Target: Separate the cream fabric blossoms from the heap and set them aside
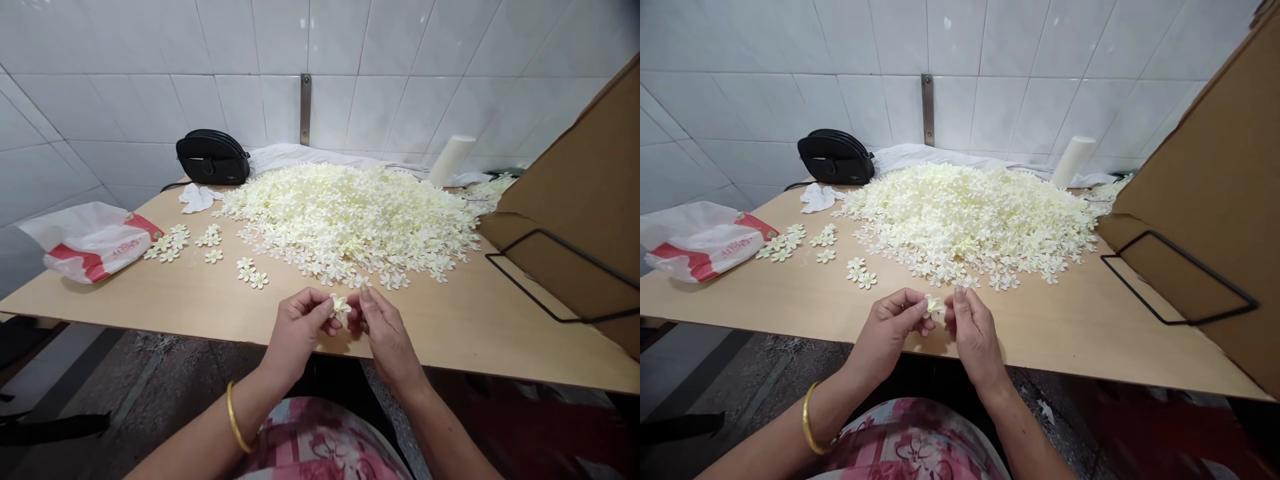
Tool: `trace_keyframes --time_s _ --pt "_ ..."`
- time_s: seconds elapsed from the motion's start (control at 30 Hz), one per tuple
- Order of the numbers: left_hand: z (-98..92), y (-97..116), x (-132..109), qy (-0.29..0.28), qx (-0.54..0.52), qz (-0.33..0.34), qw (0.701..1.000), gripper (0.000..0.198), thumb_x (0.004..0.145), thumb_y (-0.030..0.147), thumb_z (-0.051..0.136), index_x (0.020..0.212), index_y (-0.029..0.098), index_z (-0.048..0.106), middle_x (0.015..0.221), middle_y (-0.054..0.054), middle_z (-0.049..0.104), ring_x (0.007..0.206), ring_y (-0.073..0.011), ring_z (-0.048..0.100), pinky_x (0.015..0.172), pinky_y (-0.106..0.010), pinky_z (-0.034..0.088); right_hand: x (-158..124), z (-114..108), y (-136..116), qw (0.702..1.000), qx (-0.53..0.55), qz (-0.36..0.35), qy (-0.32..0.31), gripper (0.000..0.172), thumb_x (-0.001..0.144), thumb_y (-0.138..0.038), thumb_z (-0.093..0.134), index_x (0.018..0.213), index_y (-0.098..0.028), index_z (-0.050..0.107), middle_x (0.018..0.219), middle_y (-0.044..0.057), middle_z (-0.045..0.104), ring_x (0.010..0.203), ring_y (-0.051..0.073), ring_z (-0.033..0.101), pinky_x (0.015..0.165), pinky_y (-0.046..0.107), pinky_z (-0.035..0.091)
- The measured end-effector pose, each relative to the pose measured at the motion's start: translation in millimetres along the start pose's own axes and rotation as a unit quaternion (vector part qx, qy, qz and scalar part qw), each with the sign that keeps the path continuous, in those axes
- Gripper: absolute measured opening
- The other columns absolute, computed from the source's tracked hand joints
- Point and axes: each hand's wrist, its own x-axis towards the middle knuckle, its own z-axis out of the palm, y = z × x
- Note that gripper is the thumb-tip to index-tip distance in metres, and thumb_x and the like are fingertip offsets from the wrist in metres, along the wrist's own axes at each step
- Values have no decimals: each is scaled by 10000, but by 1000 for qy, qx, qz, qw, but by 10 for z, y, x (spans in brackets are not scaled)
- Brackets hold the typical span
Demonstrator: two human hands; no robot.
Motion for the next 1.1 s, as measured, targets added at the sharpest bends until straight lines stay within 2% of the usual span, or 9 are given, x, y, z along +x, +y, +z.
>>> trace_keyframes --time_s 0.07,0.17,0.43,0.63,0.83,0.93,1.0,1.03,1.1 --pt "14 10 19 5 -79 -46 996 150 715 274 562 680 132 531 539 16 550 495 -77 504 515 -199 406 -13 3 -47 999 20 -10 -48 279 816 -417 408 843 -170 538 663 -9 528 604 100 498 581 222 412" --pt "27 22 21 11 -80 -45 996 154 698 260 579 671 116 533 520 13 552 476 -73 501 495 -191 398 -37 17 -115 994 7 -39 -99 193 793 -330 484 855 -160 551 674 -6 537 633 103 508 635 231 419" --pt "-69 21 25 -85 -108 -97 986 152 661 192 619 760 106 541 591 -14 605 537 -85 555 581 -213 432 -41 -65 -113 995 -18 -30 -91 149 751 -290 546 797 -152 579 666 -5 576 606 101 525 597 220 428" --pt "-91 39 25 -68 -60 -100 991 142 656 207 616 705 100 537 566 -26 606 505 -95 550 549 -225 439 -35 -155 -79 993 0 0 -120 197 729 -290 579 872 -158 616 756 21 628 698 125 562 667 246 445" --pt "-27 102 -10 -57 9 -89 994 92 678 189 558 660 123 497 548 -20 583 510 -106 536 539 -241 437 -44 -224 -76 990 -5 14 -139 174 732 -284 569 845 -156 603 700 17 623 661 124 571 650 254 461" --pt "41 44 -39 -32 121 -10 992 76 700 167 496 630 144 479 576 -17 557 530 -108 503 540 -242 409 -60 -149 -58 990 -82 -15 -117 127 753 -252 518 811 -153 573 680 21 600 634 129 561 612 256 457" --pt "93 -19 -46 14 233 106 967 101 697 138 468 598 153 474 608 -12 518 566 -108 471 563 -242 380 -62 -62 -33 976 -195 -90 -39 88 756 -194 469 753 -157 549 671 27 576 623 137 539 595 261 435" --pt "116 -49 -40 37 271 151 950 114 700 129 455 592 156 474 616 -9 499 579 -110 459 576 -245 370 -57 -19 -18 958 -253 -138 13 94 750 -163 445 731 -157 537 677 33 565 632 144 529 602 268 423" --pt "146 -89 -7 61 288 181 938 118 716 131 439 615 160 492 627 -5 490 605 -113 462 596 -242 365 -35 40 15 922 -315 -208 85 105 743 -135 418 719 -157 518 688 41 547 647 151 516 614 274 409"
